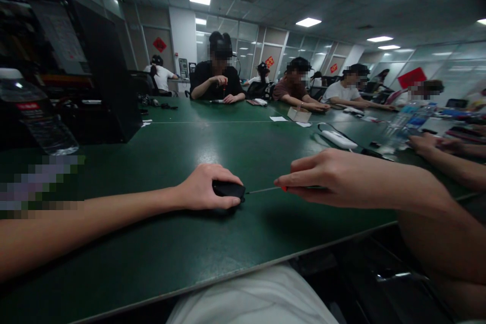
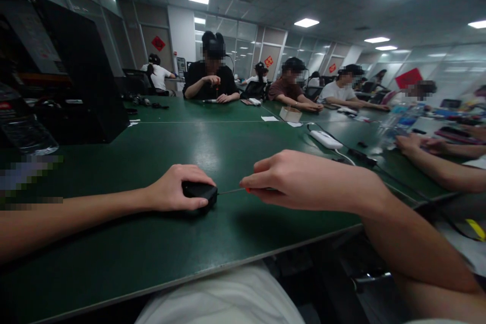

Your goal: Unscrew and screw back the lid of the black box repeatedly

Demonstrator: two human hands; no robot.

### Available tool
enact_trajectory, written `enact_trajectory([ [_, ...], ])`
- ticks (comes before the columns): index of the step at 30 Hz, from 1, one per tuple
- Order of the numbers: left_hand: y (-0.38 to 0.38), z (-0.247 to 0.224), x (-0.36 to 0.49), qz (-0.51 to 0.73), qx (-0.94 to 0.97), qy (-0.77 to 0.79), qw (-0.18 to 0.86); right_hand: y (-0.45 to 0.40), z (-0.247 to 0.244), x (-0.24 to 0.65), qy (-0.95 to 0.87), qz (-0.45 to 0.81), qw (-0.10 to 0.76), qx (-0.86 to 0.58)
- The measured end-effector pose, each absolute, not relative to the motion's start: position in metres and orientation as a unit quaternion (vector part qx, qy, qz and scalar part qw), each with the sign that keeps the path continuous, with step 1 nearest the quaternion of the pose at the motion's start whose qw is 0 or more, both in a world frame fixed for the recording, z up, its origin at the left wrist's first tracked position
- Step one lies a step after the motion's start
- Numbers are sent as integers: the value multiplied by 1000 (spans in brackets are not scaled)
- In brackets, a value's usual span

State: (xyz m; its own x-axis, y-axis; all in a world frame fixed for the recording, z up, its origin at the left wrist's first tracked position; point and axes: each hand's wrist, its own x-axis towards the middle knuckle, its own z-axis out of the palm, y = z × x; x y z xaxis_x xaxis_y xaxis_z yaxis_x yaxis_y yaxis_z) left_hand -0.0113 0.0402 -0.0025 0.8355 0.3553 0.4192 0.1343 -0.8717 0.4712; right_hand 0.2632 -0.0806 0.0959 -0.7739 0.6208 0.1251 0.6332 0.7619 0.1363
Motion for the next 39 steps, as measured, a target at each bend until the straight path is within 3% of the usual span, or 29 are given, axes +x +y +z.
enact_trajectory([
  [5, 40, -2, -11, 255, 934, 134, 212, -74, 97, 255, -946, -51, -6, -321],
  [29, 40, -3, -12, 251, 935, 128, 213, -78, 96, 259, -944, -90, 1, -316],
  [39, 41, -6, -11, 252, 938, 140, 194, -118, 63, 241, -899, -379, 29, -220],
])
